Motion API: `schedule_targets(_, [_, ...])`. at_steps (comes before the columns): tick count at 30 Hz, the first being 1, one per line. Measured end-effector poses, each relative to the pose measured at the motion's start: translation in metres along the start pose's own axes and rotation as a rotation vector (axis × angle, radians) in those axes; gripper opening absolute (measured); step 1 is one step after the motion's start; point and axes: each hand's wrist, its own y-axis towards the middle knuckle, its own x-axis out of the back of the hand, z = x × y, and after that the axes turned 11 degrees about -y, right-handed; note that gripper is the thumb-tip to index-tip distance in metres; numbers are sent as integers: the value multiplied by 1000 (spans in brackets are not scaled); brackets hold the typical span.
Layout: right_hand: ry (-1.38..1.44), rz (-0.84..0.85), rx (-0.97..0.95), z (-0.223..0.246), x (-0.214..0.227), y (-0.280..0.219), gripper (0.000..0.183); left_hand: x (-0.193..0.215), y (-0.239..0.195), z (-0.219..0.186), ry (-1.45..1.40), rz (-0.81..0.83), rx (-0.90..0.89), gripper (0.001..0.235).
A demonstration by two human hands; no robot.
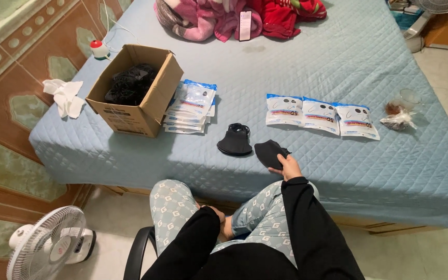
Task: The person sits on a chair and unpacks black face masks from a cardboard box. They handle the masks by hand, unfolding them and placing them into small plastic packaging bags. The person then seals the bags and arranges them on the bed.
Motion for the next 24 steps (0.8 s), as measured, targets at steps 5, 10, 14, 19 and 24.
schedule_targets(5, [180,23,21,17,-12,-24,47,-16,-47,76,-27,-11,10,39])
schedule_targets(10, [322,38,26,-29,14,14,41,-23,-76,96,-69,-71,24,39])
schedule_targets(14, [326,70,46,-24,19,-1,44,-33,-90,99,-135,-108,54,39])
schedule_targets(19, [316,48,51,-9,8,-24,51,-11,-58,-7,-235,-144,105,40])
schedule_targets(24, [322,60,100,-27,19,-13,31,-23,-36,-21,-357,-154,162,40])
